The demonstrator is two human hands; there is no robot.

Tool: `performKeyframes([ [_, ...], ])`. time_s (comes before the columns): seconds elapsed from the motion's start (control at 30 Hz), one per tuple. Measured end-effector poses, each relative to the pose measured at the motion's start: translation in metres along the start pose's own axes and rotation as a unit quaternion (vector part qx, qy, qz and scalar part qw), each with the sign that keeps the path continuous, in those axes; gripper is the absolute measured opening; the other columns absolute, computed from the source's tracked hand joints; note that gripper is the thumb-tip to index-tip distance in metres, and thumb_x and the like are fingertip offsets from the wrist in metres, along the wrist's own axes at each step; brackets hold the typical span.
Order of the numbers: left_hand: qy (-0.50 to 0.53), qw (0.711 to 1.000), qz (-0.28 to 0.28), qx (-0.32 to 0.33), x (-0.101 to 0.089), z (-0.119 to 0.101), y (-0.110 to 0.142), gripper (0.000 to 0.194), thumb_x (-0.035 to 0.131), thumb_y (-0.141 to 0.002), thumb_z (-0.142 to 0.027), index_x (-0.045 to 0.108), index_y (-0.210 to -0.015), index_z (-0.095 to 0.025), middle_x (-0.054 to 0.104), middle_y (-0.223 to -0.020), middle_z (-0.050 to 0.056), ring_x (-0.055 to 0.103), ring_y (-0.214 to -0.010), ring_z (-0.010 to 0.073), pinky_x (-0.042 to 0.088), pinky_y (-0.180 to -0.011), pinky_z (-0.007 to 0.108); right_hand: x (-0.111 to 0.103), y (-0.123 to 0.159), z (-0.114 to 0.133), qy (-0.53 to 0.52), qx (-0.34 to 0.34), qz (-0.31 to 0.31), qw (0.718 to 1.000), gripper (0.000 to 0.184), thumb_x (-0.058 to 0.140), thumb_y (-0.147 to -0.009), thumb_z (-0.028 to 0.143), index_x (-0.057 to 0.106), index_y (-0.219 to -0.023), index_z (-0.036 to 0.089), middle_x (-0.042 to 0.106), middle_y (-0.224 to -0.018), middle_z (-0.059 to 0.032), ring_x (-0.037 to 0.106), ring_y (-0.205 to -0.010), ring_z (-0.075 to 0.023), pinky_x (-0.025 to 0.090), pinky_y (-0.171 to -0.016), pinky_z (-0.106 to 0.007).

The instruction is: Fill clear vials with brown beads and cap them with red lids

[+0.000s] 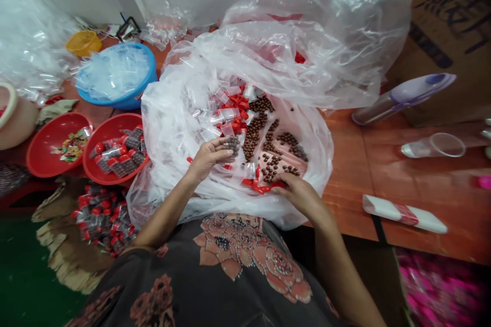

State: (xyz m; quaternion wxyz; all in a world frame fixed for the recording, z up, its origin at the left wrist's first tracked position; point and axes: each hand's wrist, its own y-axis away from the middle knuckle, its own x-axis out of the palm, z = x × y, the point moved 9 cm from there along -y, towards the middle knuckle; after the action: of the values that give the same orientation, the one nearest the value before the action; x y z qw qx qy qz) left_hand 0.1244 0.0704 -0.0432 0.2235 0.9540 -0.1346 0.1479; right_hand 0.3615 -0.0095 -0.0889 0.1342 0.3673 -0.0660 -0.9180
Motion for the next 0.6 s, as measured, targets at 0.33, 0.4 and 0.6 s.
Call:
performKeyframes([
  [0.33, 0.018, 0.997, 0.035, 0.066, 0.011, -0.004, 0.002, 0.041, 0.083, -0.066, -0.021, 0.068, -0.104, -0.017, 0.075, -0.098, 0.005, 0.07, -0.09, 0.0168, 0.059, -0.081, 0.03, -0.009, 0.001, -0.028, -0.451, 0.085, -0.186, 0.869, 0.042, 0.073, -0.081, 0.05, 0.069, -0.117, 0.029, 0.075, -0.101, -0.0017, 0.071, -0.081, -0.0175, 0.061, -0.079, -0.037],
  [0.4, 0.012, 0.996, 0.042, 0.073, 0.014, -0.003, -0.002, 0.04, 0.083, -0.066, -0.021, 0.068, -0.103, -0.016, 0.075, -0.098, 0.005, 0.07, -0.091, 0.0164, 0.059, -0.082, 0.03, -0.001, -0.005, -0.019, -0.538, 0.091, -0.167, 0.821, 0.036, 0.08, -0.075, 0.049, 0.07, -0.102, 0.029, 0.073, -0.085, 0.0026, 0.071, -0.072, -0.0149, 0.062, -0.075, -0.033],
  [0.6, -0.037, 0.994, 0.088, 0.058, 0.033, 0.008, -0.005, 0.045, 0.083, -0.07, -0.025, 0.068, -0.111, -0.015, 0.074, -0.108, 0.009, 0.07, -0.094, 0.0186, 0.059, -0.084, 0.032, -0.007, -0.026, 0.022, -0.571, 0.061, -0.158, 0.803, 0.036, 0.082, -0.072, 0.044, 0.07, -0.102, 0.028, 0.075, -0.096, 0.0008, 0.072, -0.083, -0.0149, 0.062, -0.078, -0.031],
])
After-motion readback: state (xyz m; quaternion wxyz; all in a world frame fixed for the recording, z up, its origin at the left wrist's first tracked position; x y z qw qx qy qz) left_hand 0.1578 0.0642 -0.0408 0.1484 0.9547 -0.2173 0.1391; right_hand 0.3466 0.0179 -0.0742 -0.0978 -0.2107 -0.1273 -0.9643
